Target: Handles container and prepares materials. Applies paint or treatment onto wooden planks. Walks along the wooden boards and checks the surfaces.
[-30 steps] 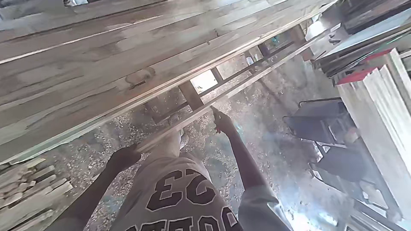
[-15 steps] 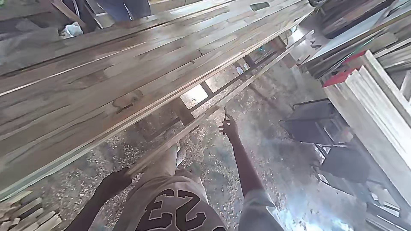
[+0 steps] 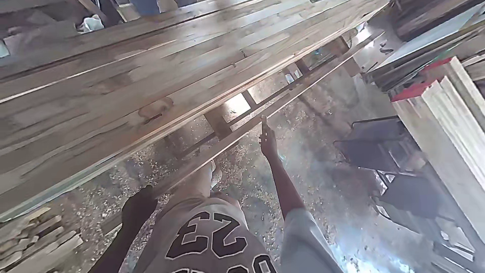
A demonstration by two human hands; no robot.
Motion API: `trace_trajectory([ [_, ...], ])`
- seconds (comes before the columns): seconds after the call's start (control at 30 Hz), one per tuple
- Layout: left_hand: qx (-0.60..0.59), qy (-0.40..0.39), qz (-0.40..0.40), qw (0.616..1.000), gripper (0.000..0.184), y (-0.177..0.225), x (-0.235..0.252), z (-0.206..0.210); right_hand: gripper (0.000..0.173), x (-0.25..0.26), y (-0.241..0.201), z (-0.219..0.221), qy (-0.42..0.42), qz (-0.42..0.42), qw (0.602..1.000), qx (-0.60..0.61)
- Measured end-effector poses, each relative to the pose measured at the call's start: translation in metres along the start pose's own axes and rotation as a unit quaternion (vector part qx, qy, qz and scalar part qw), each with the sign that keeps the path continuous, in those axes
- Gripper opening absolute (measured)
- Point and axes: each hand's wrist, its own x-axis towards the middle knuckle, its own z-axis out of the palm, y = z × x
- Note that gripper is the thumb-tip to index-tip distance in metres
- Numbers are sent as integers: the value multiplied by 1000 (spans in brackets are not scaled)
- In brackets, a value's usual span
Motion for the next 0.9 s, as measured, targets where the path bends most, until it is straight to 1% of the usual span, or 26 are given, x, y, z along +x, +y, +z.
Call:
trace_trajectory([
  [0.07, 1, 3, 3, 1000, 48, 1, 4, 2, 52, 1, -6, 17, -11, 15, 996, -87],
  [0.17, -1, -6, -1, 1000, 46, -2, 0, 2, 64, -32, 9, 43, -47, 73, 976, -199],
  [0.2, -2, 0, 1, 1000, 42, -2, -1, 3, 63, -45, 18, 43, -57, 93, 970, -217],
  [0.27, 3, 18, -5, 1000, 37, 2, 3, 8, 58, -52, 24, 29, -35, 96, 972, -211],
  [0.33, 1, 32, -15, 999, 34, 4, 1, 15, 57, -40, 10, 2, -19, 81, 976, -202],
  [0.37, -2, 33, -19, 999, 34, 4, 0, 17, 55, -29, -2, -11, -25, 75, 978, -195],
  [0.43, -13, 43, -16, 999, 33, 5, 1, 19, 45, -2, -36, -30, -50, 80, 975, -203],
  [0.47, -23, 50, -10, 998, 35, 4, 0, 21, 41, 6, -48, -31, -69, 84, 973, -203],
  [0.53, -34, 61, 2, 998, 34, 1, -1, 24, 40, 2, -69, -16, -120, 95, 964, -216],
  [0.6, -45, 72, 20, 996, 35, -2, 1, 23, 45, -21, -93, 9, -157, 95, 953, -241],
  [0.63, -54, 76, 35, 995, 39, -3, 0, 24, 44, -34, -99, 21, -176, 85, 947, -256],
  [0.7, -88, 79, 78, 990, 52, -14, -3, 26, 35, -62, -107, 38, -219, 52, 932, -285],
  [0.73, -109, 76, 108, 985, 59, -22, -5, 28, 36, -74, -109, 38, -245, 44, 926, -283],
  [0.77, -127, 52, 133, 982, 64, -29, -2, 23, 38, -79, -107, 33, -262, 41, 927, -266],
  [0.8, -146, 8, 149, 978, 69, -36, 2, 14, 38, -79, -103, 25, -271, 66, 935, -219],
  [0.87, -183, -98, 151, 967, 79, -63, 4, -1, 42, -86, -80, 20, -262, 131, 951, -97],
  [0.9, -195, -145, 148, 959, 83, -81, 5, -2, 46, -94, -68, 21, -248, 145, 957, -46],
])
